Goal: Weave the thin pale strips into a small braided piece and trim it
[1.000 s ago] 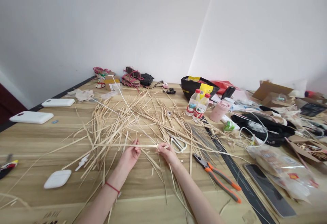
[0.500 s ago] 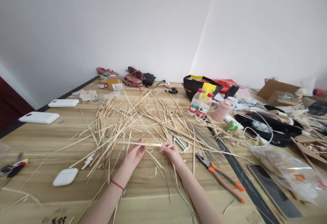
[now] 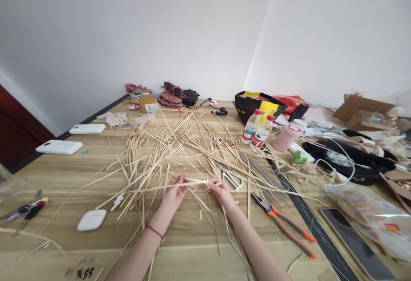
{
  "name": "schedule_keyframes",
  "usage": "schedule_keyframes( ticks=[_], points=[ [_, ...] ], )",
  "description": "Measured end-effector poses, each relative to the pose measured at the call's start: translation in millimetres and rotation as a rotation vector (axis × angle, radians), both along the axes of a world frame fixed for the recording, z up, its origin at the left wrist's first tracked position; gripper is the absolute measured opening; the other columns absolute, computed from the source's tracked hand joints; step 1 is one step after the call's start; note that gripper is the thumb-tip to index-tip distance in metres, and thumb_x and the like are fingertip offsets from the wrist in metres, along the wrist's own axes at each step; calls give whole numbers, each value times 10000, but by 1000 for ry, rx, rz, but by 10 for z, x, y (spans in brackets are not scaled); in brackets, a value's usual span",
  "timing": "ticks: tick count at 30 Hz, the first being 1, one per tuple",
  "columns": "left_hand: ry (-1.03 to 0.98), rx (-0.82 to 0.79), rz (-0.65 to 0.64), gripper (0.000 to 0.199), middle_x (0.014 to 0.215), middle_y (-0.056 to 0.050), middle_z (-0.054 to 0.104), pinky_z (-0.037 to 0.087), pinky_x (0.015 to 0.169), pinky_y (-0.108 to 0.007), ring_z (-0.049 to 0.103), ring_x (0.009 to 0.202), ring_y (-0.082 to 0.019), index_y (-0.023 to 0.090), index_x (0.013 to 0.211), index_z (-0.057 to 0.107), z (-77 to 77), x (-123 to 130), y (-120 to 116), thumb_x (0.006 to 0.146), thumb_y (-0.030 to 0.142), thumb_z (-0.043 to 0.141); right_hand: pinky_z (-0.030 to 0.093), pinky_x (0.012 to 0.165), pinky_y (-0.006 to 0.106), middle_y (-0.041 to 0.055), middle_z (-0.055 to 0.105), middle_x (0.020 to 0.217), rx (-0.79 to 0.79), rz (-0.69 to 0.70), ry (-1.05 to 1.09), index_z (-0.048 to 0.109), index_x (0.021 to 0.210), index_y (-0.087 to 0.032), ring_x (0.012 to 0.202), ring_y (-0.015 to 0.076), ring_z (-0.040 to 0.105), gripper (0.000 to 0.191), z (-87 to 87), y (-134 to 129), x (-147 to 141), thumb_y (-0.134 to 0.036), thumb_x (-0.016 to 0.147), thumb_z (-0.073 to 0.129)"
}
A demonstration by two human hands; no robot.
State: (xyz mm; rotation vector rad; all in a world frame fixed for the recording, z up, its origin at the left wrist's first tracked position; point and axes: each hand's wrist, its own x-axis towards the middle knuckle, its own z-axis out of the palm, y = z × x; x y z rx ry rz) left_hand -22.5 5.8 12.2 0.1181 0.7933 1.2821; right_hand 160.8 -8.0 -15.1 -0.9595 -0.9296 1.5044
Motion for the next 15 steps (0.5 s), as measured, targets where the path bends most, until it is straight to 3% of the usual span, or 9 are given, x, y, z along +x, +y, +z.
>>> schedule_keyframes(
  ticks=[7,15],
  points=[
    [-36,10,-23,171,663,-45,652,574,548,-216,654,585,-126,96,782,603,-8,-7,64,846,46,452,406,667,283,6,600,673,3,5,8,635,681,-201,664,159,542,261,-15,15,-5,-427,609,745],
    [28,64,-43,124,661,-47,661,553,505,-189,650,569,-125,97,787,618,-30,-21,88,827,70,504,404,664,279,6,602,677,14,13,15,639,684,-202,665,153,542,255,-4,6,-9,-429,621,737]
  ],
)
